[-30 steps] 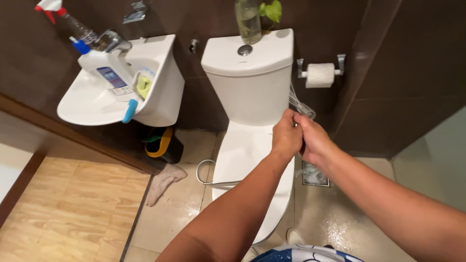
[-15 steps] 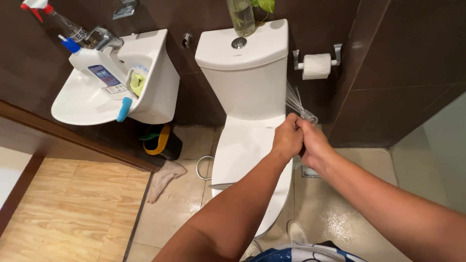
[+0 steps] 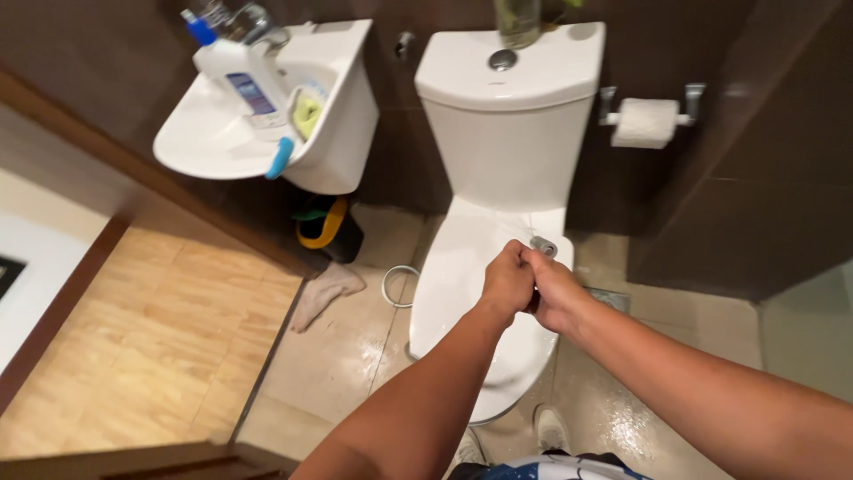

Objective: Cleaning the exterior and interior of a toilet using a sponge and a bidet sprayer.

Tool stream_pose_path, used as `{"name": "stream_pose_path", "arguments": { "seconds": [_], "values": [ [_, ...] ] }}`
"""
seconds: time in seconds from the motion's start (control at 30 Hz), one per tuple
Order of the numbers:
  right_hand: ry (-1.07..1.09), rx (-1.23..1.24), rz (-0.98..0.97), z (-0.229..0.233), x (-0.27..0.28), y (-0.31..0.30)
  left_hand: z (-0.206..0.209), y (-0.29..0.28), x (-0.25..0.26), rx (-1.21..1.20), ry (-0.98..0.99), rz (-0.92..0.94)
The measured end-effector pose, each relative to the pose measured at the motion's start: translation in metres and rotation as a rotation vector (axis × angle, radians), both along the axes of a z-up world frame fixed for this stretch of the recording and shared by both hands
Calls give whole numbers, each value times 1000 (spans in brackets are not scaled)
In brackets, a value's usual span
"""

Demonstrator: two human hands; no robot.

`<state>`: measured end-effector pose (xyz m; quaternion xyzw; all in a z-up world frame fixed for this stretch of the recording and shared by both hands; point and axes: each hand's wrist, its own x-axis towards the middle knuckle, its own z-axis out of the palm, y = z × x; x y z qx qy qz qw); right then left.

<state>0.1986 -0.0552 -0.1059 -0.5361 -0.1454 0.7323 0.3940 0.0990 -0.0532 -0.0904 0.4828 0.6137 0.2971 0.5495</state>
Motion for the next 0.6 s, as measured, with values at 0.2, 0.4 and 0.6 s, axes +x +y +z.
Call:
{"name": "stream_pose_path", "arguments": {
  "seconds": [0.2, 0.4, 0.6],
  "values": [
    [-21, 39, 63, -2, -36, -3, 1, -8, -36, -8, -54, 72],
    [-72, 23, -85, -11, -59, -41, -13, -29, -59, -123, -242, -100],
    [-50, 119, -53, -30, -91, -71, -29, -74, -91, 28, -216, 11]
  ]
}}
